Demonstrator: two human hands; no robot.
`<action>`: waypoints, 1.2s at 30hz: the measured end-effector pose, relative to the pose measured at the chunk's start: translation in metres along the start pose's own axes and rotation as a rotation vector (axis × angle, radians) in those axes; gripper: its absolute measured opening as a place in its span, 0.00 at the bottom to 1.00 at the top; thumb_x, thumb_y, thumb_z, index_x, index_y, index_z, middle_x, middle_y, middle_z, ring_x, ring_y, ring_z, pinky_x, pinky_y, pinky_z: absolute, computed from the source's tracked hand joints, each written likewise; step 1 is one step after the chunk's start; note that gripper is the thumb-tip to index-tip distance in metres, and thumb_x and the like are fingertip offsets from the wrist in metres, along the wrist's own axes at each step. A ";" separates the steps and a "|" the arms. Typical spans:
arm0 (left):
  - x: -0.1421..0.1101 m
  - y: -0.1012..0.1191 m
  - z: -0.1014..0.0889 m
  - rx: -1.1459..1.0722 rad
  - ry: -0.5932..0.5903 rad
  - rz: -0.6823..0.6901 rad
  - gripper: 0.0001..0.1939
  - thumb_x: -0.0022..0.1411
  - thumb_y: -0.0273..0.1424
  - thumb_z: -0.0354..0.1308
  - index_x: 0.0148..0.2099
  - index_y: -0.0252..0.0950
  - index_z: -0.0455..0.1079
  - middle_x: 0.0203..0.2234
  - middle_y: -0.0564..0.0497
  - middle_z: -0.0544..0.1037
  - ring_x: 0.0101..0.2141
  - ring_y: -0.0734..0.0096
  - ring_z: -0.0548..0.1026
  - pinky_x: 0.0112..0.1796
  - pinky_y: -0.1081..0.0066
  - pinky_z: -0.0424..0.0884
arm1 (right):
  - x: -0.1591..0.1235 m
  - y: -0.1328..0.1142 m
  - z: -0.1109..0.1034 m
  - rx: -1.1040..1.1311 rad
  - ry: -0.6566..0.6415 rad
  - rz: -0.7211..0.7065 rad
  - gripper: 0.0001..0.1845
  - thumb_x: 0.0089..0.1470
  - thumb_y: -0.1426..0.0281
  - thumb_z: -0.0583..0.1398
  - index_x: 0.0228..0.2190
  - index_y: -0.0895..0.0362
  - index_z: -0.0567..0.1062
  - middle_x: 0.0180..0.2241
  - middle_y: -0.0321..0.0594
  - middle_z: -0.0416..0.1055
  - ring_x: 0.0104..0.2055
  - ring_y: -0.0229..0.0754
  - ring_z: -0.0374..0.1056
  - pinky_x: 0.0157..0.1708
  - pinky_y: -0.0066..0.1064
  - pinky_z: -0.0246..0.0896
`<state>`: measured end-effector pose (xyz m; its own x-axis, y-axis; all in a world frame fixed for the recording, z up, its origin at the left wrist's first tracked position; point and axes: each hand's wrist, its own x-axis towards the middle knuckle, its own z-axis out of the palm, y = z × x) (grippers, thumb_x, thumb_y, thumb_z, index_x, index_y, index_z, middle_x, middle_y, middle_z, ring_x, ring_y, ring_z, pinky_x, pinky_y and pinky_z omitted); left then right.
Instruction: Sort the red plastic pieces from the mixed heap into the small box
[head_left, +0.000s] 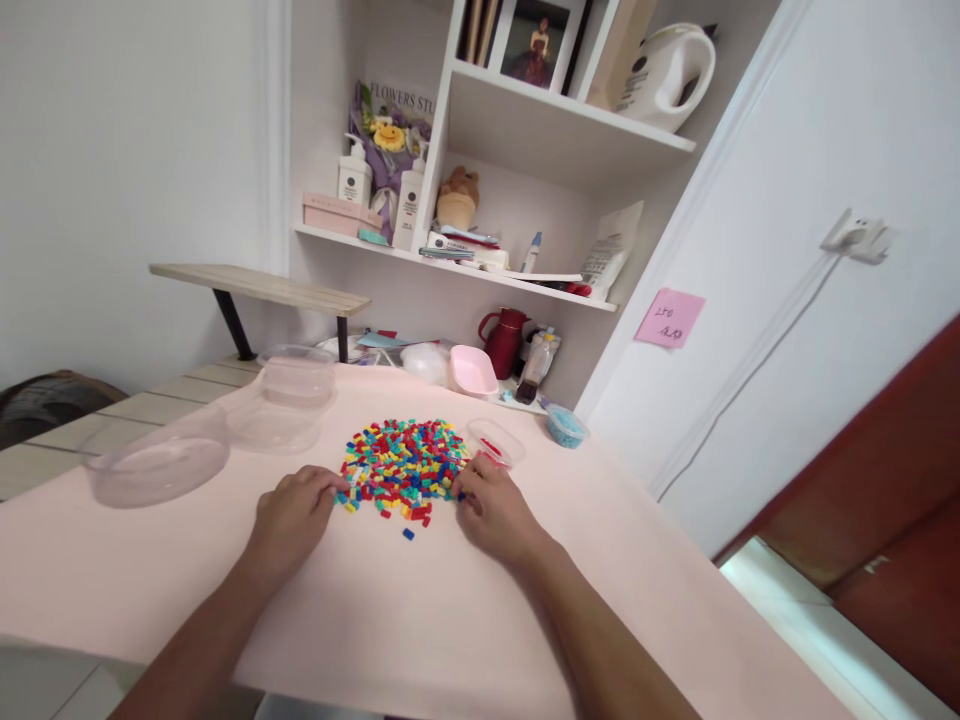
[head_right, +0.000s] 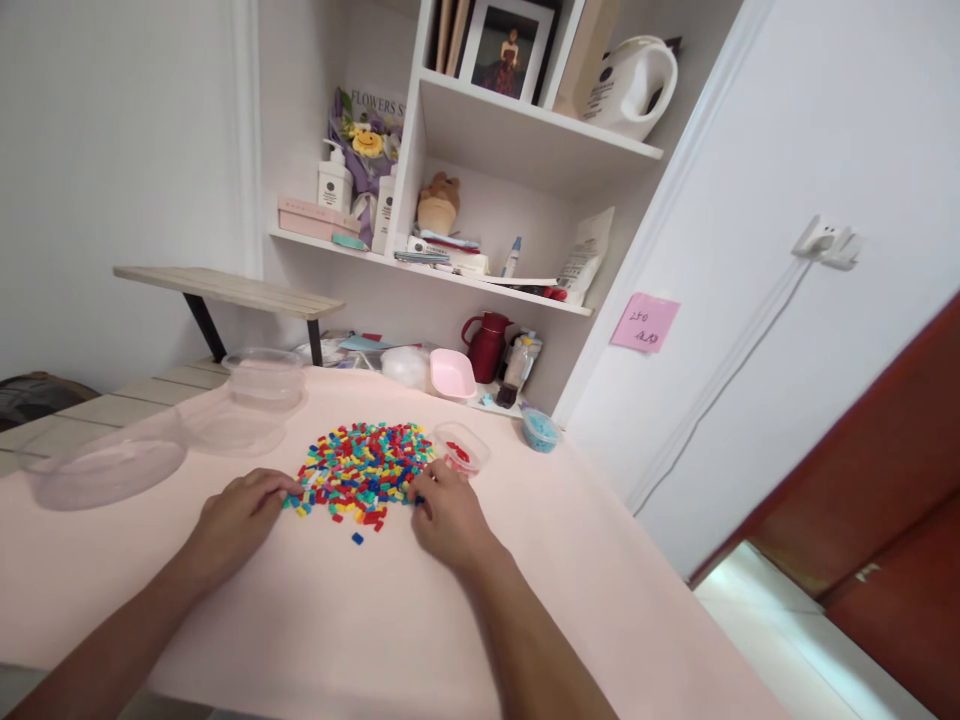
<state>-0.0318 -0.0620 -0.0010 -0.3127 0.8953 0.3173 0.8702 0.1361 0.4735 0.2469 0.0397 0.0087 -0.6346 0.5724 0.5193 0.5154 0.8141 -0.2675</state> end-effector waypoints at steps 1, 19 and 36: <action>0.000 0.000 0.000 0.000 -0.001 0.001 0.19 0.62 0.29 0.44 0.42 0.47 0.76 0.44 0.56 0.79 0.47 0.65 0.74 0.48 0.64 0.65 | 0.000 0.001 0.000 0.006 0.033 -0.003 0.18 0.45 0.80 0.58 0.38 0.53 0.76 0.38 0.40 0.66 0.39 0.42 0.63 0.39 0.33 0.59; 0.000 0.000 0.001 -0.021 0.012 0.009 0.19 0.62 0.29 0.44 0.41 0.47 0.77 0.43 0.56 0.80 0.46 0.65 0.74 0.48 0.63 0.65 | 0.004 -0.003 -0.001 0.153 -0.065 -0.013 0.08 0.51 0.78 0.60 0.29 0.54 0.78 0.34 0.39 0.70 0.36 0.39 0.65 0.37 0.31 0.59; -0.001 0.005 -0.004 -0.012 0.008 0.000 0.18 0.61 0.28 0.45 0.40 0.47 0.77 0.43 0.55 0.80 0.47 0.65 0.74 0.48 0.64 0.65 | 0.003 0.003 -0.002 0.199 -0.139 0.028 0.09 0.49 0.77 0.62 0.32 0.53 0.80 0.34 0.39 0.73 0.36 0.40 0.68 0.37 0.30 0.64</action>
<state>-0.0285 -0.0634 0.0044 -0.3157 0.8920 0.3234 0.8653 0.1309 0.4838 0.2480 0.0437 0.0106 -0.7023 0.5914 0.3962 0.4190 0.7934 -0.4416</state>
